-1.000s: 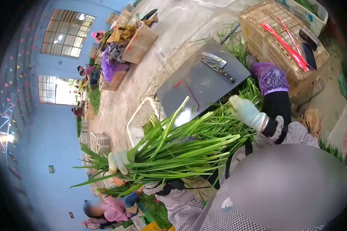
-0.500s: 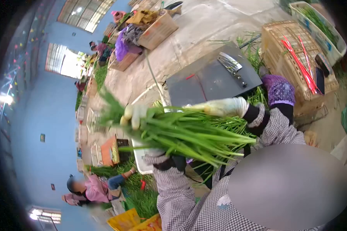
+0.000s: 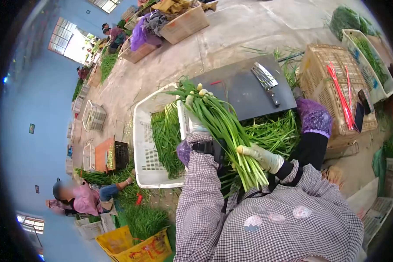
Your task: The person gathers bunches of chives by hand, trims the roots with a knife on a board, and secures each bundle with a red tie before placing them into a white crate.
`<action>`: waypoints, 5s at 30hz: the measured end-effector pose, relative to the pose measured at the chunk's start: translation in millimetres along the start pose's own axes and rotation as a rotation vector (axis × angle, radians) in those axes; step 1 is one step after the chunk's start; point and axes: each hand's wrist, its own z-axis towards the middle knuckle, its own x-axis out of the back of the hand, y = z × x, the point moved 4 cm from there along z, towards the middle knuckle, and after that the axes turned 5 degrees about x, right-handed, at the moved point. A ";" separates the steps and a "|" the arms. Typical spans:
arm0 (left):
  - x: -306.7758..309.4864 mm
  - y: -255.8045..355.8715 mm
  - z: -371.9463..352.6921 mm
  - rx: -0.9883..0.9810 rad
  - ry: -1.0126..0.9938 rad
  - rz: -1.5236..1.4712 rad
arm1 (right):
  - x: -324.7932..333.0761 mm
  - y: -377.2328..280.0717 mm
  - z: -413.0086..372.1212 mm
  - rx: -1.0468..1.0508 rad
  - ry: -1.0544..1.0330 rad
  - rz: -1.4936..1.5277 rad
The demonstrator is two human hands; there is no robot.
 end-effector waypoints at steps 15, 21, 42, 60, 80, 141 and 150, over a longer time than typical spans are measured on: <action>109.2 19.2 60.8 0.329 0.654 0.811 | 47.7 -58.1 1.3 0.237 0.261 0.034; 115.1 -11.2 -21.9 -0.110 0.903 1.149 | 106.5 -84.9 16.0 0.305 0.487 -0.183; 139.3 -184.9 -93.0 0.405 0.562 0.039 | 187.9 -0.1 43.1 0.323 0.526 -1.040; 108.4 -190.9 -89.8 0.411 0.377 -0.282 | 100.0 -34.6 -2.8 -0.109 0.628 -1.677; 147.1 -207.7 -106.5 0.474 0.551 -0.142 | 110.0 7.0 39.2 0.319 0.950 -1.158; 123.9 -211.0 -100.8 0.476 0.666 0.206 | 151.6 -66.8 13.3 0.597 1.180 -1.450; 100.7 -213.0 -91.6 0.527 0.465 0.988 | 140.2 -27.5 30.5 0.154 0.799 -0.540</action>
